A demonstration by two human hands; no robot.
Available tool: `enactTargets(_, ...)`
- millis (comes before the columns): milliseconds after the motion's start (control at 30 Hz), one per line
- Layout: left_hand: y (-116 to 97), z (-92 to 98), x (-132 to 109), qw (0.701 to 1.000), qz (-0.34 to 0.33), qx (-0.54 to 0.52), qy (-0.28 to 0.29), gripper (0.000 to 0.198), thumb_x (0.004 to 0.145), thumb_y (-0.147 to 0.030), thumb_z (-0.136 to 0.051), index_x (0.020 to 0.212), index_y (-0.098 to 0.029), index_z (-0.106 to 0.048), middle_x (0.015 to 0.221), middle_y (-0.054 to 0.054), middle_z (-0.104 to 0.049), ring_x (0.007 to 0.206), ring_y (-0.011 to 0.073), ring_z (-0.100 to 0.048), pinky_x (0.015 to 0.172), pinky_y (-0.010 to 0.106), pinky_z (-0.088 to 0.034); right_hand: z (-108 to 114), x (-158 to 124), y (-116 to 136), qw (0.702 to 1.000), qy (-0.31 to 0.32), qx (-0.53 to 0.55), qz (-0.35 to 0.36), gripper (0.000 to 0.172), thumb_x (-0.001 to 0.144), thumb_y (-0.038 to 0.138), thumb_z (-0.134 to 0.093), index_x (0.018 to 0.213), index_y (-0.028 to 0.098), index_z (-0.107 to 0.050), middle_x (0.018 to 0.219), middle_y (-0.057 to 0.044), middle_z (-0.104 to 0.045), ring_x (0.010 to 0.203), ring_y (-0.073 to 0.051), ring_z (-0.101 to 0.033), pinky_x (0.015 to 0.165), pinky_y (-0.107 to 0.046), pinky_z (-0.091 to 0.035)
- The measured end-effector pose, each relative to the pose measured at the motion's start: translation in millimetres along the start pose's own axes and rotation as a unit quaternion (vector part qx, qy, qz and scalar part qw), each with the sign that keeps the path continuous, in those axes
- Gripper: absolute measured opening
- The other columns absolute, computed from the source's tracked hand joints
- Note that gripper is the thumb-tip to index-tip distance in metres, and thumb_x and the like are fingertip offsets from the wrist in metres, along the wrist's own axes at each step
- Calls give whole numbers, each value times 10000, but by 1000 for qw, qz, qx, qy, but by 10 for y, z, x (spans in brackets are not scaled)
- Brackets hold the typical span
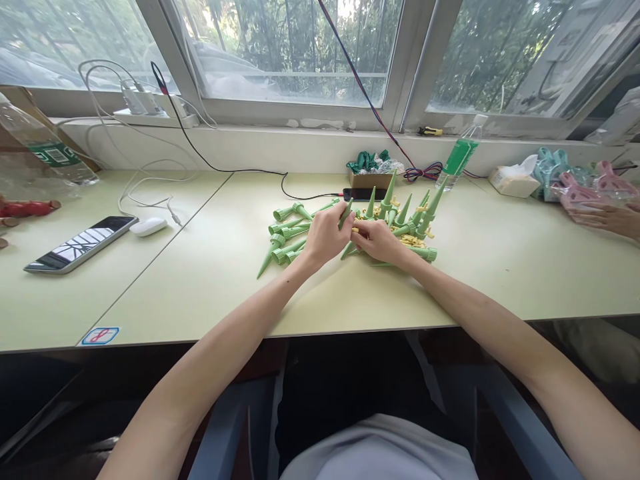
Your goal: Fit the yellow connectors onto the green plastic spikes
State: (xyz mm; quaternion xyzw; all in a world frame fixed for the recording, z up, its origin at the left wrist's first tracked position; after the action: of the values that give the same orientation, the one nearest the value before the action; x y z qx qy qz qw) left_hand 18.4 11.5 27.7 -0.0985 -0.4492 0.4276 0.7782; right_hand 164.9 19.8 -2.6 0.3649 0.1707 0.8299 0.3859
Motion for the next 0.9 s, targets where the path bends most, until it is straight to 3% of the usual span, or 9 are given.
enactTargets(567,4,-5,0,1000,-6,-1,-5,324,943,-315,-503,701,-225,-308,609,-10,-453,536,135,-383,567,285,-301,-3,2,-23,1000,19,4,-4,508,993,471,-445,578,188,-512,528,12,-567,515,-112,-494,605,-262,-373)
enactTargets(900,-19,-3,-10,1000,-5,-3,1,314,943,-304,-504,704,-225,-315,599,-15,-434,524,135,-364,559,286,-293,-6,2,-11,1000,10,-7,-1,366,956,377,-484,644,189,-524,552,19,-595,520,-109,-490,586,-252,-364)
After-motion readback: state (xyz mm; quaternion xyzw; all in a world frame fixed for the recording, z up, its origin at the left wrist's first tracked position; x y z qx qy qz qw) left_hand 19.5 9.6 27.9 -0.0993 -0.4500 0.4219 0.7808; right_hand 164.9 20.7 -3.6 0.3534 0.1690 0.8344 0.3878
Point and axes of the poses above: each hand's wrist, its own x-axis towards the middle knuckle, its own z-axis out of the back of the hand, y = z × x, the point moved 3 cm from there along x, towards the middle knuckle
